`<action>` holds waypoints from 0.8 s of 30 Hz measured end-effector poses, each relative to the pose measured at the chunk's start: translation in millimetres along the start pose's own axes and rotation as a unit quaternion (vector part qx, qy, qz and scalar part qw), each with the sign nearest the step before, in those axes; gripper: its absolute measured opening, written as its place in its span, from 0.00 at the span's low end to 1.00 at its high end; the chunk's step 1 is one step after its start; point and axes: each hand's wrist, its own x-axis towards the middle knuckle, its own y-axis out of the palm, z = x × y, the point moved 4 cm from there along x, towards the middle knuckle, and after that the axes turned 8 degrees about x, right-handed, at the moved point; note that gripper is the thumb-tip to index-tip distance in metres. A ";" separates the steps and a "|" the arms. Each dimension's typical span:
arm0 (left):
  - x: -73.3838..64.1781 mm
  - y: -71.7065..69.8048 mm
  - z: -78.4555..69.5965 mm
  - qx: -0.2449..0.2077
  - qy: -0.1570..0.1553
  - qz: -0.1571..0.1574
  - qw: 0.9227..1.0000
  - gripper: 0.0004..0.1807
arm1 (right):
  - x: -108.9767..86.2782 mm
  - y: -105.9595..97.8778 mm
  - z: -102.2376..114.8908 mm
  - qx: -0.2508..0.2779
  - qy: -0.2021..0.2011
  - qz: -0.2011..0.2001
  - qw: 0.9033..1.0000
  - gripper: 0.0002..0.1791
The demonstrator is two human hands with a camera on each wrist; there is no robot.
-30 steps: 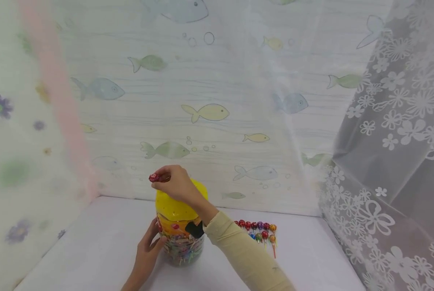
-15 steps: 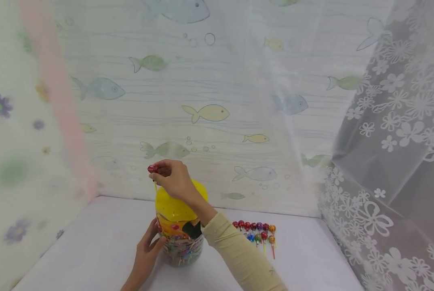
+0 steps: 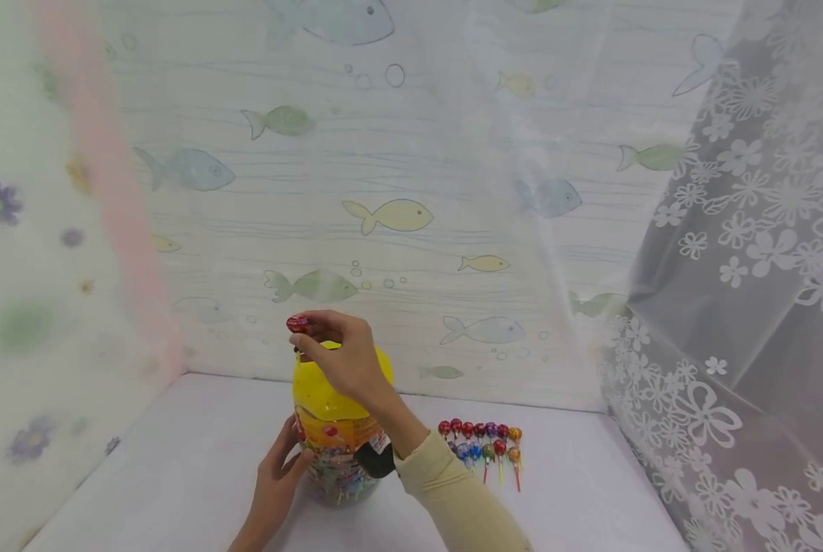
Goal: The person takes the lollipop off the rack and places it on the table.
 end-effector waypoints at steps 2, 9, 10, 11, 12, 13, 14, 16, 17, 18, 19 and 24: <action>-0.2 0.7 -0.1 0.002 0.003 -0.003 1.000 0.39 | -8.1 -4.4 1.5 -0.003 0.000 -0.008 1.000 0.14; -0.9 1.2 -0.3 0.005 0.011 -0.014 1.000 0.38 | -40.9 -17.5 4.9 -0.007 0.033 -0.030 0.999 0.15; -1.2 1.0 -0.6 0.007 0.013 -0.014 1.000 0.38 | -46.1 -19.3 4.9 -0.006 0.039 -0.033 0.999 0.15; -1.5 0.8 -0.9 0.007 0.014 -0.013 1.000 0.38 | -51.2 -21.3 4.0 -0.006 0.043 -0.037 0.998 0.15; -2.0 0.4 -1.1 0.005 0.016 -0.012 1.000 0.39 | -56.7 -23.2 3.3 -0.005 0.048 -0.041 0.998 0.16; -2.9 0.1 -1.8 0.005 0.018 -0.011 1.000 0.39 | -62.3 -25.3 2.1 -0.003 0.051 -0.044 0.998 0.16; -4.0 -0.2 -2.4 0.005 0.019 -0.008 1.000 0.39 | -68.2 -27.5 0.5 -0.002 0.053 -0.049 0.997 0.16; -6.2 -0.6 -3.3 0.002 0.019 -0.005 1.000 0.39 | -80.5 -32.1 -4.2 -0.001 0.054 -0.056 0.997 0.15; -7.4 -0.6 -3.7 0.003 0.020 -0.004 1.000 0.39 | -86.8 -34.5 -7.4 0.000 0.054 -0.060 0.997 0.15; -8.7 -0.7 -4.1 0.005 0.022 -0.004 1.000 0.39 | -93.2 -37.3 -10.7 0.001 0.055 -0.063 0.996 0.15; -9.7 -0.5 -4.4 0.007 0.022 -0.004 1.000 0.39 | -99.8 -40.6 -14.2 0.002 0.055 -0.067 0.996 0.15; -12.3 0.6 -5.6 0.011 0.028 -0.010 0.999 0.38 | -131.8 -63.5 -34.7 0.025 0.076 -0.085 0.993 0.16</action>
